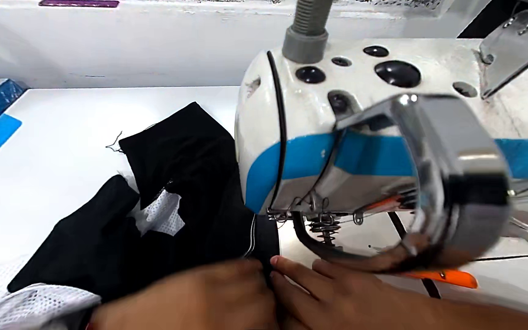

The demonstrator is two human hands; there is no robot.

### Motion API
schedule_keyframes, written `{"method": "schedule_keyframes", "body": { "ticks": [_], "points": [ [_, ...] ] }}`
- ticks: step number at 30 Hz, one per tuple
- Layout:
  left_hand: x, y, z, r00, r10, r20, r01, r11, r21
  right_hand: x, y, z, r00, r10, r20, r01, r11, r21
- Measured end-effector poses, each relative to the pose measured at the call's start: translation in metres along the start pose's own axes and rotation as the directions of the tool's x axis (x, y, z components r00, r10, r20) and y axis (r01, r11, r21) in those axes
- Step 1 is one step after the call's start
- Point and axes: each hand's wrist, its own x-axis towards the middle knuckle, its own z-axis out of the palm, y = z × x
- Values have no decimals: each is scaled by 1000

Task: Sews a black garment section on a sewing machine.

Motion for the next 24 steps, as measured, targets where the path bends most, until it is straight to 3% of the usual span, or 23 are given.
{"method": "schedule_keyframes", "body": {
  "ticks": [3, 7, 14, 24],
  "points": [
    [-16, -33, 25, 984, -87, -157, 117, 973, 197, -8, 4, -5, 999, -24, 37, 22, 998, 59],
    [-12, -4, 42, 955, -234, -183, 278, 920, 277, -15, 27, -6, 999, -23, 28, 16, 971, 238],
    [-12, -1, 43, 973, -165, -163, 204, 943, 263, -18, 32, -1, 999, -42, 17, 37, 972, 230],
    [-10, -5, 41, 946, -285, -154, 313, 925, 214, -19, 49, -8, 997, -7, 72, -16, 951, 307]
  ]
}}
